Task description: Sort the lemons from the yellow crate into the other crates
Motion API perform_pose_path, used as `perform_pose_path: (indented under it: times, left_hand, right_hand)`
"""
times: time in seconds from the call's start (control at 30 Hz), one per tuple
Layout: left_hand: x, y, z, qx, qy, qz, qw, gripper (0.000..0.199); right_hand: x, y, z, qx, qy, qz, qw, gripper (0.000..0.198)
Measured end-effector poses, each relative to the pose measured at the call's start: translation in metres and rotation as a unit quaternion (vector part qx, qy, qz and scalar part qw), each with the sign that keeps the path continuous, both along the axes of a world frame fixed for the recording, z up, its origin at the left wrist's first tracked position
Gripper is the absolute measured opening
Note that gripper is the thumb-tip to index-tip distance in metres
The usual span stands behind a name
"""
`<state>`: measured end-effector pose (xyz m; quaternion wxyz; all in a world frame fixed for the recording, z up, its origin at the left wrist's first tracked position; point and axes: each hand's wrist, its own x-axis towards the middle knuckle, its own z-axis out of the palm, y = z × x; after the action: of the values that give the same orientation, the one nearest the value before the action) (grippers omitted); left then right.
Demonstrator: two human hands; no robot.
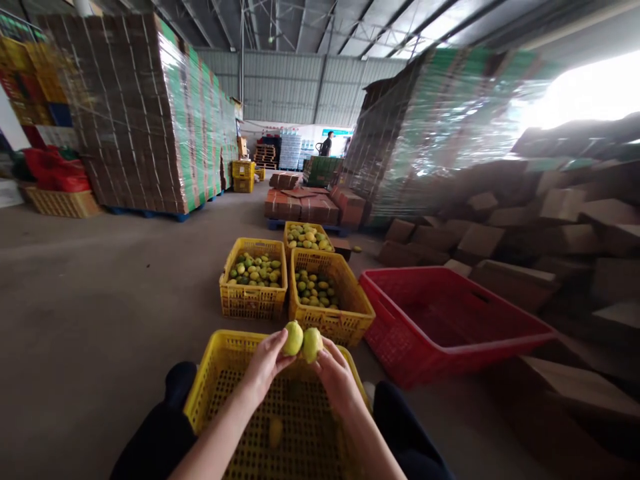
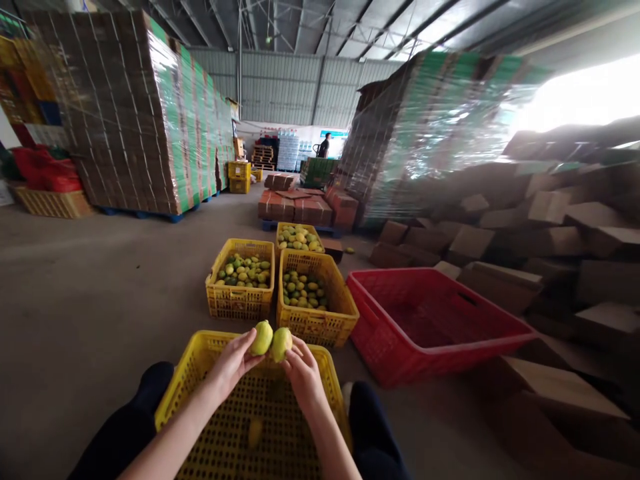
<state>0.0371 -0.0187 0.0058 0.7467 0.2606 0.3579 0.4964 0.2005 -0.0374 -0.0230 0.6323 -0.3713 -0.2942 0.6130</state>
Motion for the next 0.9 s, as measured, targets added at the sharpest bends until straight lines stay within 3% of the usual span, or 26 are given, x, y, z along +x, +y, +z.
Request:
perform_pose_path:
  times: [0.4,0.63,0.9]
  left_hand:
    - [-0.032,-0.003,-0.003,-0.009,0.041,0.008,0.999,0.045]
    - [-0.051,-0.008,-0.01,-0.043,0.046,0.063,0.996,0.032]
    - [-0.043,-0.009,-0.019,0.004,0.094,-0.01,0.996,0.051]
  right_hand:
    - [-0.029,0.007,-0.001,-0.03,-0.038,0.032,0.998,0.05]
    - [-0.049,0.011,-0.011,-0.004,-0.049,0.093,0.994,0.046]
    - [-0.046,0.009,-0.011,-0.019,-0.048,0.077,0.996,0.037]
